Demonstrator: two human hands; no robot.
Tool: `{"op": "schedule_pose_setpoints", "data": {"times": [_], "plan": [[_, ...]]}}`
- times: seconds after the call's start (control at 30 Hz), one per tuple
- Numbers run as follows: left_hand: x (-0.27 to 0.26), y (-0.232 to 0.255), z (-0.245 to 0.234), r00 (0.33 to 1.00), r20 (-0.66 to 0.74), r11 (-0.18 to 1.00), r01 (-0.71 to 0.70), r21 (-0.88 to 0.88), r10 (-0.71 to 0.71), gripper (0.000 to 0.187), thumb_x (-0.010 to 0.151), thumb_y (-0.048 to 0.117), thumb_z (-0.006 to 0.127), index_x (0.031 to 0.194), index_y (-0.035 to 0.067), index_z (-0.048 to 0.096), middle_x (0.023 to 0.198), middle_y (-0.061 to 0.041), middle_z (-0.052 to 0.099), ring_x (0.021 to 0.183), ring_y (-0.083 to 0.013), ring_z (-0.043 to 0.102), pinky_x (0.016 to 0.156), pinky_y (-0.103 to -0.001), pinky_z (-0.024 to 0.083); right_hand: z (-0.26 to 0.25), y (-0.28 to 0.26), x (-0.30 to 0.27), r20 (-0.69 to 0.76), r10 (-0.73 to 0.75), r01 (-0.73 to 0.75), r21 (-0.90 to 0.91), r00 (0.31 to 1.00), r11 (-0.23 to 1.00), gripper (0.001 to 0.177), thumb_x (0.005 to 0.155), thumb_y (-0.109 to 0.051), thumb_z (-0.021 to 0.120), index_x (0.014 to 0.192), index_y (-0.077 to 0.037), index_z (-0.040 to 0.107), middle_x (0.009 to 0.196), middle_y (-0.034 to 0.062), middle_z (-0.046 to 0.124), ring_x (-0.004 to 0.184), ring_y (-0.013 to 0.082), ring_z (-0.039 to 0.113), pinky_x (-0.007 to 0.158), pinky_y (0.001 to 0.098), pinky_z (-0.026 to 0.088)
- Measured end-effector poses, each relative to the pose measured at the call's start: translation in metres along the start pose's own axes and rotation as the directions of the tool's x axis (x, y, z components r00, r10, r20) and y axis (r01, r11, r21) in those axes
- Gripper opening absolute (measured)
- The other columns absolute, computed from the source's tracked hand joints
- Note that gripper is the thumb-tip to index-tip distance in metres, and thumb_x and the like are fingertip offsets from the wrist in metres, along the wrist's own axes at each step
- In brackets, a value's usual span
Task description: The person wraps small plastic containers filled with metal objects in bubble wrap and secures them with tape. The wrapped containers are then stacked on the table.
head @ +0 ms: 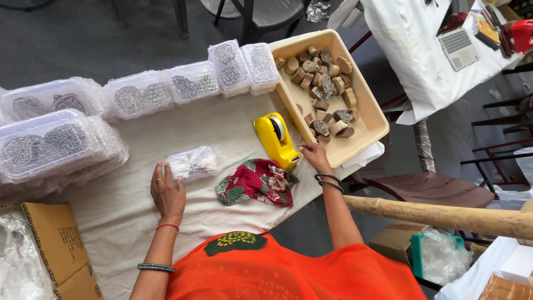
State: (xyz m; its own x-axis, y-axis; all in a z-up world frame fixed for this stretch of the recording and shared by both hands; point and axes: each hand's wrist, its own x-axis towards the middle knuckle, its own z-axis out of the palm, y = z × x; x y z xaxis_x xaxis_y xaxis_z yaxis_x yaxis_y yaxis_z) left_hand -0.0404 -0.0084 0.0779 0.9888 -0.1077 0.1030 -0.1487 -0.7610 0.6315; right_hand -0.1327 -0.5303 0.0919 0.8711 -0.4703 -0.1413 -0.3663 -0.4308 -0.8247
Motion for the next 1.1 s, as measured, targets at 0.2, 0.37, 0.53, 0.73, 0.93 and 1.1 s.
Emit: {"op": "schedule_pose_setpoints", "data": {"times": [0.2,0.37,0.53,0.73,0.93,1.1], "plan": [[0.004,0.031,-0.004,0.998,0.061,0.972,-0.033,0.231,0.02,0.077,0.087,0.032,0.075,0.155,0.014,0.044,0.165,-0.004,0.033,0.154,-0.0244,0.029,0.124,-0.054,0.026,0.015,0.033,0.027,0.297,0.121,-0.148,0.069,0.947,0.987,0.027,0.091,-0.018,0.074,0.097,0.008,0.073,0.082,0.0045,0.074,0.075,0.0115,0.067,0.072,0.0293,0.055],[0.016,0.017,0.009,0.988,0.128,0.96,0.051,0.276,-0.089,0.096,0.078,0.042,0.081,0.159,0.014,0.038,0.169,-0.004,0.026,0.155,-0.0245,0.023,0.122,-0.055,0.022,0.006,0.012,0.017,0.255,0.086,-0.092,0.015,0.963,0.996,0.023,0.092,-0.019,0.074,0.096,0.004,0.074,0.082,0.0021,0.072,0.075,0.0094,0.064,0.071,0.0263,0.052],[0.019,-0.006,0.021,0.966,0.22,0.964,0.077,0.256,-0.136,0.104,0.074,0.053,0.082,0.159,0.014,0.037,0.168,-0.001,0.028,0.154,-0.0208,0.025,0.124,-0.052,0.021,-0.003,0.003,0.001,0.14,0.085,-0.078,-0.057,0.986,0.995,0.023,0.094,-0.024,0.074,0.094,-0.001,0.073,0.076,-0.0004,0.066,0.07,0.0079,0.055,0.064,0.0253,0.046],[0.022,0.004,0.015,0.985,0.151,0.956,0.036,0.29,-0.083,0.1,0.075,0.055,0.082,0.154,0.008,0.044,0.163,-0.005,0.04,0.15,-0.0212,0.036,0.124,-0.052,0.023,-0.009,0.013,-0.038,0.127,0.347,-0.349,-0.005,0.929,0.937,0.03,0.09,-0.034,0.078,0.082,-0.006,0.07,0.07,-0.0012,0.063,0.061,0.0098,0.053,0.054,0.0262,0.042],[0.022,0.005,0.016,0.984,0.143,0.957,0.065,0.284,-0.109,0.1,0.073,0.055,0.083,0.153,0.009,0.045,0.16,-0.004,0.042,0.148,-0.0216,0.038,0.123,-0.056,0.022,-0.001,0.022,-0.051,0.151,0.436,-0.46,0.234,0.887,0.856,0.024,0.084,-0.034,0.082,0.083,-0.012,0.071,0.073,-0.0041,0.067,0.066,0.0052,0.063,0.057,0.023,0.049],[0.02,-0.009,0.025,0.99,0.106,0.946,0.055,0.321,-0.094,0.102,0.074,0.064,0.08,0.152,0.009,0.043,0.158,-0.005,0.041,0.147,-0.0216,0.037,0.122,-0.059,0.02,-0.017,0.129,-0.013,-0.069,0.196,-0.165,-0.832,0.978,0.53,0.026,0.08,-0.024,0.08,0.093,-0.002,0.077,0.091,0.0217,0.074,0.087,0.0365,0.072,0.073,0.0464,0.058]]}}
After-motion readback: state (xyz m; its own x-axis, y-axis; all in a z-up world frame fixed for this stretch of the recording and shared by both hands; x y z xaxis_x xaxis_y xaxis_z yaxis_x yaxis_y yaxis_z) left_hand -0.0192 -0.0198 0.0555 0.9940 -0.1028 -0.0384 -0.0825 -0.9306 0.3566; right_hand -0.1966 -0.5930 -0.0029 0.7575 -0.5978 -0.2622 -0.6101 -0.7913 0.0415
